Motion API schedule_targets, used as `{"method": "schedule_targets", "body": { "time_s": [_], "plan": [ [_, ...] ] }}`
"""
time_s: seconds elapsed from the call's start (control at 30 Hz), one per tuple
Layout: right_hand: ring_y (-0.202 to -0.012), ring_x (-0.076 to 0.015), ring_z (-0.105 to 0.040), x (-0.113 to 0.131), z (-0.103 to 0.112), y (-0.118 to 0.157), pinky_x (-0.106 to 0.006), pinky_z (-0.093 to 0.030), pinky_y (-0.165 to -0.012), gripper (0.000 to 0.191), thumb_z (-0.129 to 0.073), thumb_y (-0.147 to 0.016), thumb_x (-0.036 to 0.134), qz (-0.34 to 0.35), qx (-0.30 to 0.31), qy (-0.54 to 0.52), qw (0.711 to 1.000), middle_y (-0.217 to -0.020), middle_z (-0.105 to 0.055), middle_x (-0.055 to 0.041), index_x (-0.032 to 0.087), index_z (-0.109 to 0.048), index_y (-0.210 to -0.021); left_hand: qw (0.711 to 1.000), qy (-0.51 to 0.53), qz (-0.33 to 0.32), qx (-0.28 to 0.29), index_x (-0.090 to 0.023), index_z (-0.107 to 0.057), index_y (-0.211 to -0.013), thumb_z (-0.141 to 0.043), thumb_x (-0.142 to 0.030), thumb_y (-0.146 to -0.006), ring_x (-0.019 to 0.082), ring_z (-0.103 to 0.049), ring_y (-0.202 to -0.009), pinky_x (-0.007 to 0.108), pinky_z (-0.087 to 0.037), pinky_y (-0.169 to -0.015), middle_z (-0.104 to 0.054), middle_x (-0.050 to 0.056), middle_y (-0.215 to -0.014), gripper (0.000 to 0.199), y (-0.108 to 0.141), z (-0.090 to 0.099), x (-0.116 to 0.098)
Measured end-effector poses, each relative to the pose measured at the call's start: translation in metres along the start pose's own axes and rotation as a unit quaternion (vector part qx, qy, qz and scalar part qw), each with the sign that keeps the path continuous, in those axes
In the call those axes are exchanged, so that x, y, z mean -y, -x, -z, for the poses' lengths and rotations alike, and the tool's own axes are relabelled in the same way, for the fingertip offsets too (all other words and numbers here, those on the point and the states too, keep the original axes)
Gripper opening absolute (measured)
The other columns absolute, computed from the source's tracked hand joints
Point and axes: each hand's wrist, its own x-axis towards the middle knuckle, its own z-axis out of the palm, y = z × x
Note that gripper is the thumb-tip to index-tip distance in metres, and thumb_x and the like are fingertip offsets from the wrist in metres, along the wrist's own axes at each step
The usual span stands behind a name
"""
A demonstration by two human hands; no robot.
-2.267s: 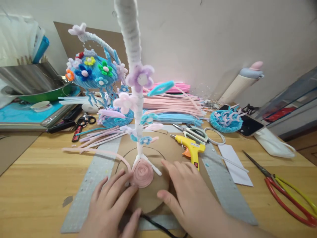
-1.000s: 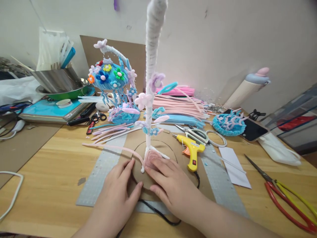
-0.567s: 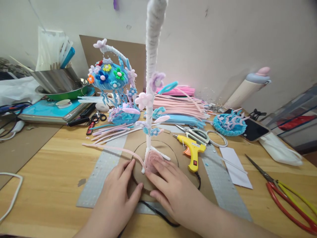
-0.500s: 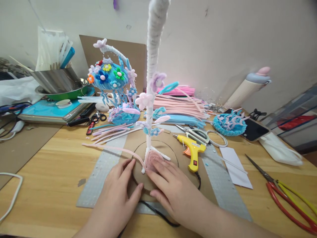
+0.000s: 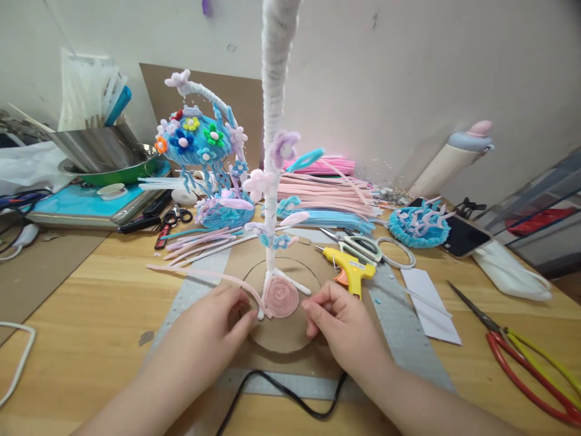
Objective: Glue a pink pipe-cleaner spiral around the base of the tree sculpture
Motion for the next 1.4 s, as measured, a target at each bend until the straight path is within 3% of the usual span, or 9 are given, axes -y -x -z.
{"method": "schedule_targets", "body": {
  "time_s": [0.13,0.37,0.67,0.8,0.9,1.03,1.17,1.27,1.4],
  "plan": [
    [-0.034,-0.0060,-0.035,0.000,0.000,-0.004,-0.018,-0.027,-0.039,0.045,-0.070,-0.075,0.055,-0.051,0.014,-0.165,0.985,-0.037,-0.041,0.0119,0.022,-0.040,-0.066,1.000,0.024,0.003,-0.004,-0.025,-0.059,-0.091,-0.045,-0.038,-0.089,0.019,-0.058,-0.074,0.030,-0.040,-0.065,-0.063,0.000,-0.082,0.019,-0.002,0.004,-0.003],
    [-0.031,-0.0037,-0.022,0.005,-0.001,-0.004,-0.017,-0.018,-0.034,0.045,-0.062,-0.081,0.056,-0.091,0.053,-0.256,0.961,-0.037,-0.035,0.0120,0.022,-0.039,-0.063,0.997,0.015,-0.068,-0.030,-0.022,-0.062,-0.079,-0.046,-0.033,-0.087,0.017,-0.056,-0.070,0.027,-0.037,-0.061,-0.060,-0.001,-0.073,0.021,-0.002,0.006,-0.029],
    [-0.039,-0.0092,-0.047,0.003,-0.001,0.000,-0.020,-0.035,-0.043,0.037,-0.053,-0.090,0.047,-0.052,0.103,-0.295,0.949,-0.042,-0.051,0.0038,0.018,-0.052,-0.066,0.994,0.055,-0.063,-0.070,-0.022,-0.063,-0.080,-0.045,-0.034,-0.088,0.016,-0.056,-0.069,0.026,-0.039,-0.062,-0.063,0.000,-0.075,0.023,0.000,-0.002,-0.017],
    [-0.049,-0.0094,-0.049,0.001,0.001,-0.002,-0.021,-0.038,-0.051,0.024,-0.060,-0.088,0.039,0.008,0.097,-0.234,0.967,-0.054,-0.053,0.0057,0.020,-0.051,-0.075,0.991,0.088,-0.029,-0.093,-0.024,-0.065,-0.083,-0.048,-0.039,-0.088,0.016,-0.056,-0.067,0.026,-0.039,-0.059,-0.066,0.000,-0.076,0.024,0.004,0.000,0.000],
    [-0.072,-0.0135,-0.056,0.000,0.004,-0.003,-0.027,-0.043,-0.067,0.013,-0.061,-0.086,0.027,0.105,0.030,-0.062,0.992,-0.083,-0.060,0.0019,0.025,-0.050,-0.092,0.987,0.106,0.021,-0.116,-0.023,-0.066,-0.083,-0.050,-0.044,-0.085,0.017,-0.056,-0.063,0.027,-0.039,-0.057,-0.065,0.001,-0.072,0.026,0.006,0.000,0.016],
    [-0.107,-0.0203,-0.052,0.009,0.007,0.003,-0.039,-0.033,-0.092,0.017,-0.050,-0.087,0.014,0.282,0.055,0.237,0.928,-0.113,-0.060,-0.0038,0.024,-0.051,-0.101,0.965,0.221,0.064,-0.125,-0.021,-0.062,-0.093,-0.055,-0.046,-0.082,0.018,-0.059,-0.067,0.028,-0.044,-0.059,-0.065,0.003,-0.079,0.028,0.008,-0.007,0.032],
    [-0.110,-0.0205,-0.053,0.023,0.003,0.015,-0.041,-0.022,-0.093,0.011,-0.046,-0.088,0.014,0.362,0.173,0.386,0.830,-0.113,-0.067,-0.0021,0.021,-0.052,-0.092,0.913,0.380,0.114,-0.098,-0.020,-0.056,-0.098,-0.064,-0.041,-0.078,0.014,-0.059,-0.057,0.023,-0.043,-0.051,-0.061,-0.002,-0.067,0.030,0.009,-0.014,0.033],
    [-0.119,-0.0203,-0.048,0.025,-0.002,0.021,-0.042,-0.014,-0.096,0.014,-0.044,-0.091,0.019,0.379,0.213,0.456,0.777,-0.130,-0.061,-0.0024,0.021,-0.055,-0.101,0.810,0.551,0.174,-0.099,-0.019,-0.056,-0.100,-0.069,-0.031,-0.073,0.013,-0.061,-0.057,0.019,-0.042,-0.042,-0.067,0.003,-0.083,0.032,0.012,-0.013,0.018],
    [-0.122,-0.0205,-0.045,0.018,-0.004,0.025,-0.042,-0.011,-0.097,0.017,-0.044,-0.094,0.027,0.366,0.220,0.494,0.758,-0.138,-0.054,-0.0028,0.020,-0.055,-0.105,0.676,0.678,0.246,-0.150,-0.015,-0.060,-0.104,-0.061,-0.009,-0.074,0.020,-0.069,-0.087,0.021,-0.055,-0.052,-0.065,0.013,-0.116,0.031,0.014,-0.004,-0.003]
  ]
}}
